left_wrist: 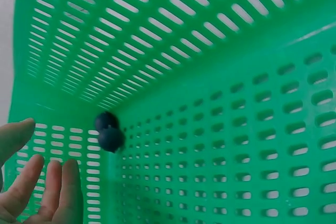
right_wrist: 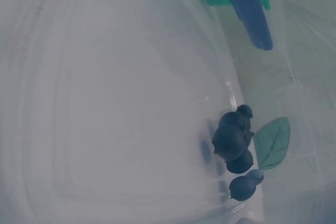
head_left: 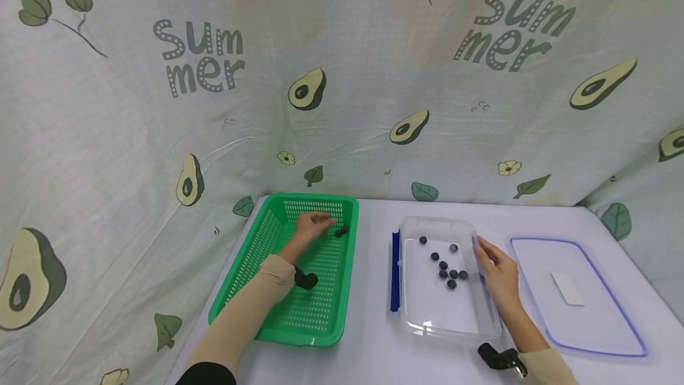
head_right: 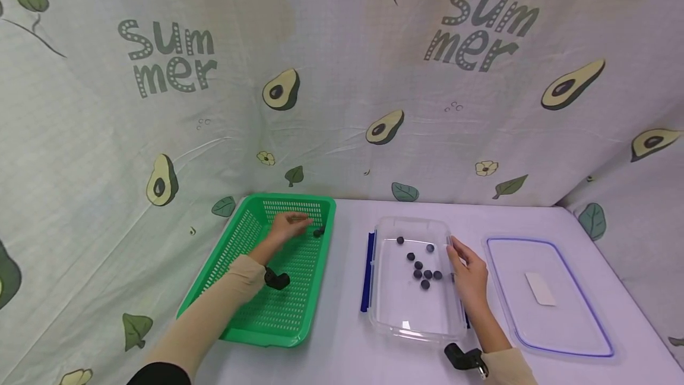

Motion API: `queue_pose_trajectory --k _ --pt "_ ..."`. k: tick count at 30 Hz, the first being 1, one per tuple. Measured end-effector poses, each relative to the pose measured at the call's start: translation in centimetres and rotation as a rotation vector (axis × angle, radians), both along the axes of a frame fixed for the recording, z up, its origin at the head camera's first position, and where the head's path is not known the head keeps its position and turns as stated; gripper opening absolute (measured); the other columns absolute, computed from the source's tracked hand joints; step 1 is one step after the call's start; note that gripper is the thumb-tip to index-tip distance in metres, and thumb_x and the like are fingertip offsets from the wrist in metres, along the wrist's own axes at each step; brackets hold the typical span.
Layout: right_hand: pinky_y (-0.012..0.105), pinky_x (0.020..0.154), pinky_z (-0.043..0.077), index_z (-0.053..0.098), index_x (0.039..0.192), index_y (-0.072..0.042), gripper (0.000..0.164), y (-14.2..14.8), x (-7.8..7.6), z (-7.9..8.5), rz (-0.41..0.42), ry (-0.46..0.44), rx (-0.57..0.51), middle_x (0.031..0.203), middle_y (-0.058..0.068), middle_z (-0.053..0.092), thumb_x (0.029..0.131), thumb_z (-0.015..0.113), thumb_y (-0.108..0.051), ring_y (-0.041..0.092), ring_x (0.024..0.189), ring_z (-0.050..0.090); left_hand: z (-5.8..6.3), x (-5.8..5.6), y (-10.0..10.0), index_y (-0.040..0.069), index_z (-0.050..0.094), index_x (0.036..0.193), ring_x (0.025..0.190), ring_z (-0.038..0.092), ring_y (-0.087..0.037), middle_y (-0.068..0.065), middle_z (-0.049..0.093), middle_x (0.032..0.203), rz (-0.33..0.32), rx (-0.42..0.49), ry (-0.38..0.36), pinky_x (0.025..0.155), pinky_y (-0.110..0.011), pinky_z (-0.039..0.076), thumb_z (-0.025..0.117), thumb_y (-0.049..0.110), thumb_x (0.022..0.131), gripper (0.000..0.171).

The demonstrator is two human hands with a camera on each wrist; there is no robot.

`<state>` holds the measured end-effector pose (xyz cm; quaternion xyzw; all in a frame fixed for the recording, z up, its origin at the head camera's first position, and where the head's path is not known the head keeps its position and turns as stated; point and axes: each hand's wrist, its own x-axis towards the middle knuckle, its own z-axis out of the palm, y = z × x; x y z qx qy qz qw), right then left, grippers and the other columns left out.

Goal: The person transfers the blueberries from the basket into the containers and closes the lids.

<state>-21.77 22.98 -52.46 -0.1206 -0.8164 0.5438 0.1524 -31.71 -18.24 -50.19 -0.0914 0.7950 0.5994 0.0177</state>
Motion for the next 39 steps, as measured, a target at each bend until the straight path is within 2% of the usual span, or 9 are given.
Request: queue_pose_trajectory --k 5,11,14,18,20,22,28,33,39 --pt "0.001 0.081 0.038 0.058 0.14 -0.005 0.046 0.0 0.0 0.0 -0.005 -0.008 -0.007 0.137 0.015 0.058 0.102 0.06 -0.031 -0.003 0.114 0.05 -0.9 -0.3 0.1 -0.001 0.072 0.113 0.087 0.073 -0.028 -0.017 0.073 0.106 0.006 -0.063 -0.003 0.078 -0.033 0.057 0.081 0.019 0.087 0.034" --pt "0.001 0.08 0.038 0.057 0.14 -0.006 0.046 0.1 0.0 -0.1 -0.005 -0.001 0.001 0.137 0.014 0.059 0.102 0.06 -0.031 -0.002 0.114 0.051 -1.8 -0.8 0.4 -0.003 0.073 0.109 0.074 0.071 -0.019 -0.016 0.074 0.096 0.014 -0.101 0.016 0.069 -0.028 0.056 0.082 0.015 0.085 0.031" --pt "0.002 0.081 0.038 0.057 0.14 -0.006 0.046 0.1 0.0 -0.1 -0.007 -0.004 0.005 0.138 0.013 0.058 0.102 0.06 -0.032 0.003 0.116 0.052 -2.2 -0.9 0.6 -0.004 0.072 0.108 0.072 0.07 -0.02 -0.015 0.074 0.092 0.003 -0.118 0.037 0.066 -0.028 0.057 0.082 0.014 0.085 0.031" --pt "0.01 0.093 0.039 0.057 0.141 -0.007 0.047 0.2 -0.1 -0.1 -0.009 -0.019 0.016 0.139 0.012 0.057 0.102 0.059 -0.033 0.01 0.121 0.052 -2.5 -1.1 0.7 -0.005 0.073 0.107 0.072 0.071 -0.023 -0.016 0.073 0.09 -0.008 -0.132 0.053 0.064 -0.029 0.057 0.082 0.013 0.085 0.03" --pt "0.016 0.1 0.039 0.057 0.141 -0.007 0.047 0.2 -0.1 -0.1 -0.008 -0.025 0.016 0.14 0.012 0.057 0.102 0.059 -0.034 0.01 0.121 0.052 -2.7 -1.2 0.7 -0.005 0.073 0.106 0.072 0.071 -0.022 -0.016 0.073 0.091 -0.005 -0.141 0.051 0.063 -0.028 0.056 0.082 0.013 0.084 0.029" --pt "0.017 0.101 0.039 0.057 0.141 -0.007 0.047 0.2 -0.1 -0.1 -0.009 -0.024 0.014 0.139 0.011 0.057 0.102 0.06 -0.034 0.008 0.12 0.051 -2.8 -1.3 0.8 -0.004 0.074 0.104 0.071 0.07 -0.019 -0.015 0.073 0.092 0.006 -0.157 0.047 0.063 -0.026 0.055 0.083 0.014 0.083 0.028" --pt "0.001 0.084 0.037 0.058 0.14 -0.006 0.047 0.1 -0.1 -0.1 -0.007 -0.01 0.013 0.137 0.012 0.059 0.102 0.06 -0.033 0.007 0.118 0.052 -3.1 -1.5 1.0 -0.002 0.076 0.099 0.08 0.067 -0.018 -0.012 0.073 0.096 0.014 -0.233 0.056 0.066 -0.025 0.053 0.085 0.015 0.081 0.027" --pt "0.001 0.082 0.037 0.057 0.14 -0.006 0.047 0.0 -0.1 -0.1 -0.01 -0.01 0.008 0.137 0.012 0.059 0.102 0.059 -0.033 0.009 0.12 0.052 -3.1 -1.4 1.1 -0.001 0.077 0.095 0.09 0.066 -0.024 -0.011 0.074 0.094 -0.011 -0.282 0.086 0.075 -0.033 0.054 0.085 0.017 0.08 0.025" --pt "0.002 0.08 0.039 0.057 0.141 -0.006 0.048 0.1 0.0 -0.1 0.0 -0.009 0.0 0.138 0.014 0.058 0.102 0.059 -0.034 0.005 0.118 0.052 -3.5 -1.4 1.2 0.001 0.077 0.09 0.088 0.067 -0.024 -0.008 0.074 0.085 -0.014 -0.309 0.103 0.08 -0.038 0.054 0.088 0.021 0.079 0.026"
